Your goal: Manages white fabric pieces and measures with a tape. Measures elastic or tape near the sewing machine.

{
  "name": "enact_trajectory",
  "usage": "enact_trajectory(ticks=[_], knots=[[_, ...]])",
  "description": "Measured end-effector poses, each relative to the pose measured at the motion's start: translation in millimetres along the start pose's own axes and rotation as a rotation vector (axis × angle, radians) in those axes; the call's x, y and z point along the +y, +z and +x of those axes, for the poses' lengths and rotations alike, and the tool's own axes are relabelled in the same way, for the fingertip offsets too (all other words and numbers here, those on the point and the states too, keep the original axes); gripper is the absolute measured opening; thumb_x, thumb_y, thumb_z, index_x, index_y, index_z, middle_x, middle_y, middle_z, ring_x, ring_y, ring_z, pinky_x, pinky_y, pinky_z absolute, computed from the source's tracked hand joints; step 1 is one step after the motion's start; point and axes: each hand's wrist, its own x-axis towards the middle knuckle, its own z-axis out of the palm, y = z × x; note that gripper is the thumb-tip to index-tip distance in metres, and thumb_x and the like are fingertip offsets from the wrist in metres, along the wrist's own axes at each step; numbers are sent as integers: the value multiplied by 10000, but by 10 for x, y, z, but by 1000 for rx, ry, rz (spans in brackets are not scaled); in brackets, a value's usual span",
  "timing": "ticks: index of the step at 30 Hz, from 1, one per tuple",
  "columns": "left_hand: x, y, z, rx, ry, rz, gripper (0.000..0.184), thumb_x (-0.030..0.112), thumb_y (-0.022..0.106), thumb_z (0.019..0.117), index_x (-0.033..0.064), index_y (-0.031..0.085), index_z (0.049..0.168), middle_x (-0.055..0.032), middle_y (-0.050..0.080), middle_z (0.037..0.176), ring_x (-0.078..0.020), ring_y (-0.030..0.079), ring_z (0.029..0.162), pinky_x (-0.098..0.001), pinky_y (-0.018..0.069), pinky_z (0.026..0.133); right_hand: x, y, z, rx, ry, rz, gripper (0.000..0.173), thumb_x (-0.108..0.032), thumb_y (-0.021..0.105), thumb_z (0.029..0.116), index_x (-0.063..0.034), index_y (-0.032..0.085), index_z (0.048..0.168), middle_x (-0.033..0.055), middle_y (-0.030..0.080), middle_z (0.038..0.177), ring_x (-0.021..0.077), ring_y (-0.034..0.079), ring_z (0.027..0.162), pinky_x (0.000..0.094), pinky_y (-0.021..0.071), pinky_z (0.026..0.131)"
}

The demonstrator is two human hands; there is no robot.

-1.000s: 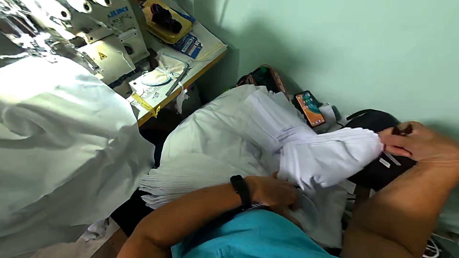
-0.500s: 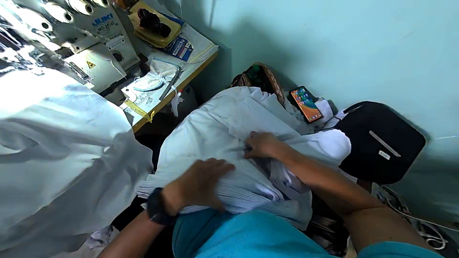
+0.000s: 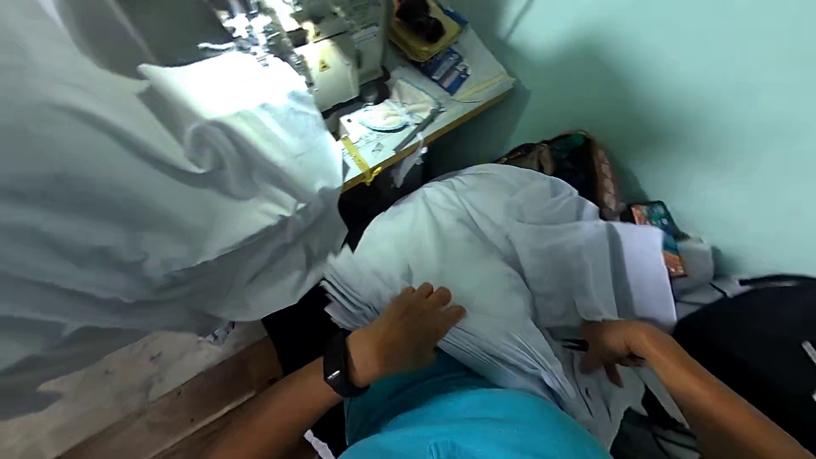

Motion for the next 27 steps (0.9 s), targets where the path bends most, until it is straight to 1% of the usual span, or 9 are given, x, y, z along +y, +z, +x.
enact_trajectory(ticks=[2, 4, 9, 14, 16, 18, 20, 23, 27], knots=[[-66, -17, -172, -6, -49, -123, 651, 229, 841, 809, 18, 607, 1379, -231, 624, 1328, -435, 603, 1183, -567, 497, 900, -49, -200, -26, 32, 99, 39, 453, -266, 735, 967, 118, 601, 1166, 198, 649, 875, 240, 607, 709, 420, 527, 745], [-162, -148, -361, 39, -223, -137, 541, 342, 749, 912, 7, 646, 1324, -209, 663, 1304, -411, 621, 1204, -586, 482, 954, -183, -440, -256, 123, 68, 22, 420, -293, 655, 1023, 120, 601, 1072, 159, 624, 810, 195, 589, 656, 360, 517, 697], [-970, -501, -785, 513, -477, -115, 241, 112, 579, 1027, -57, 705, 1146, -222, 720, 1091, -346, 696, 1036, -517, 525, 952, -806, -925, -806, 552, -304, -135, 494, -321, 559, 1068, 139, 687, 942, 354, 663, 948, 536, 633, 970, 717, 435, 875], [-1276, -459, -553, 648, -340, -294, 196, 79, 587, 1008, -56, 729, 1017, -132, 722, 891, -136, 667, 811, -303, 536, 810, -1619, -927, -793, 657, -685, -92, 368, -252, 539, 1078, 78, 704, 1070, 286, 678, 974, 450, 640, 949, 657, 452, 864], [-1304, -323, -311, 569, -451, -353, 214, 114, 628, 999, -76, 719, 1035, -175, 717, 902, -214, 673, 821, -381, 535, 811, -1852, -857, -741, 627, -773, -66, 341, -230, 545, 1075, 55, 691, 1191, 265, 699, 1067, 409, 663, 1004, 608, 474, 921], [-1348, -113, -81, 370, -613, -351, 321, 179, 676, 985, -104, 677, 1136, -257, 698, 1045, -364, 679, 996, -525, 520, 933, -1977, -780, -694, 597, -841, -39, 313, -192, 530, 1078, 69, 668, 1182, 234, 682, 1012, 334, 643, 919, 520, 491, 871], [-1446, 132, 11, 234, -683, -284, 222, 65, 627, 964, -123, 678, 1070, -294, 679, 1051, -434, 656, 1056, -580, 491, 947, -1986, -749, -666, 562, -859, -16, 296, -181, 524, 1081, 65, 660, 1173, 203, 668, 963, 277, 621, 859, 469, 493, 827], [-1542, 116, -256, 279, -739, -296, 189, -49, 539, 971, -143, 684, 1049, -305, 680, 1043, -436, 657, 1051, -560, 486, 958, -1856, -801, -599, 531, -916, 67, 282, -156, 537, 1070, 63, 659, 1199, 160, 666, 935, 174, 600, 792, 361, 505, 772], [-1210, -50, -804, 300, -801, -441, 150, 18, 590, 988, -83, 688, 1040, -217, 680, 917, -314, 655, 846, -499, 520, 817, -1914, -776, -593, 680, -1111, 127, 236, -139, 636, 1003, 66, 692, 1107, 99, 630, 837, 117, 532, 711, 308, 460, 671]])
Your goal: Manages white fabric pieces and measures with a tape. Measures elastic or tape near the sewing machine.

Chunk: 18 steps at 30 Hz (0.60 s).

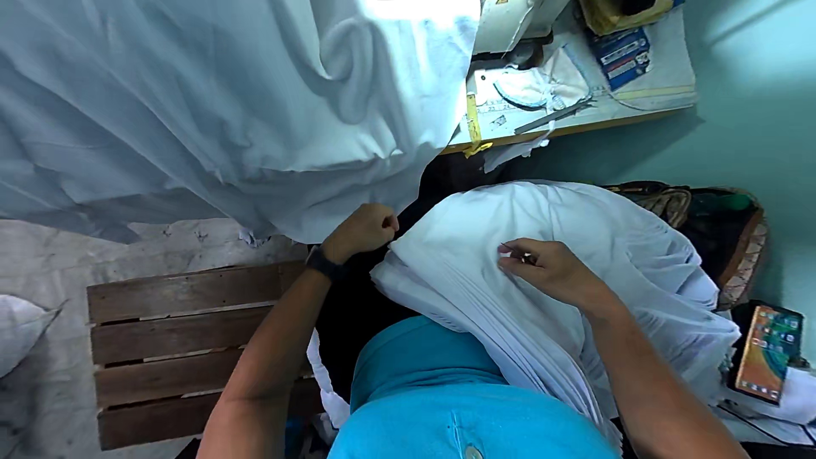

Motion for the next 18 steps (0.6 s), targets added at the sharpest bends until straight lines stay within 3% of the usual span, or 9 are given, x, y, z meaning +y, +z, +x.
enact_trajectory(ticks=[2, 3, 5, 6, 8, 10, 12, 15, 18], knots=[[65, 138, -241, -22, -28, -41, 239, 123, 700, 954, -84, 689, 1073, -227, 697, 962, -330, 681, 889, -524, 538, 843, -169, 120, 101, 19, -136, -42, 389, -257, 745, 914, 65, 702, 1128, 156, 667, 905, 218, 589, 764, 411, 498, 690], [106, 286, -315, -16, -68, -66, 364, 192, 761, 915, -91, 673, 1126, -244, 692, 1018, -344, 685, 923, -535, 549, 858, -315, 169, 141, -57, -138, -116, 559, -375, 792, 865, 56, 689, 1205, 205, 681, 992, 309, 629, 839, 504, 515, 738], [194, 544, -372, -34, -198, -107, 585, 227, 798, 874, -111, 558, 1286, -290, 594, 1227, -392, 640, 1067, -560, 520, 932, -708, 236, 211, -383, 11, -374, 882, -604, 753, 849, 6, 539, 1450, 284, 617, 1259, 452, 624, 1095, 636, 477, 913], [217, 627, -383, -45, -255, -114, 622, 214, 787, 877, -105, 510, 1334, -289, 557, 1291, -396, 623, 1117, -557, 509, 958, -864, 267, 251, -548, 91, -490, 911, -640, 679, 896, -13, 452, 1516, 291, 557, 1352, 466, 579, 1192, 636, 439, 976], [226, 709, -414, -34, -326, -112, 600, 162, 731, 918, -99, 457, 1384, -286, 598, 1263, -405, 620, 1154, -550, 490, 996, -890, 256, 296, -631, 124, -501, 746, -553, 644, 958, 2, 506, 1438, 275, 587, 1298, 445, 575, 1198, 611, 426, 983], [197, 779, -423, 23, -364, -87, 495, 72, 646, 957, -90, 458, 1385, -293, 647, 1168, -435, 639, 1128, -572, 491, 984, -620, 145, 359, -535, 48, -264, 566, -394, 701, 965, 27, 604, 1330, 251, 672, 1103, 391, 636, 1025, 580, 476, 904], [61, 816, -424, 105, -333, -82, 357, 48, 592, 988, -87, 541, 1315, -294, 665, 1105, -443, 654, 1079, -590, 497, 951, -268, 105, 534, -337, -89, -95, 417, -197, 713, 965, 34, 639, 1303, 199, 689, 962, 294, 646, 837, 484, 533, 783], [-177, 634, -609, 369, -189, -33, 160, -35, 621, 935, -68, 703, 1068, -253, 704, 993, -413, 690, 961, -601, 534, 863, -62, 192, 956, -124, -186, -316, 359, -83, 731, 944, -3, 677, 1290, 272, 666, 1113, 449, 657, 997, 628, 508, 859], [-154, 248, -1018, 607, -196, 18, 165, -92, 583, 921, -53, 711, 1017, -235, 699, 914, -383, 685, 837, -587, 539, 753, -126, 336, 1347, -258, -187, -442, 353, -151, 692, 985, -42, 681, 1320, 283, 635, 1200, 461, 631, 1079, 625, 483, 905]])
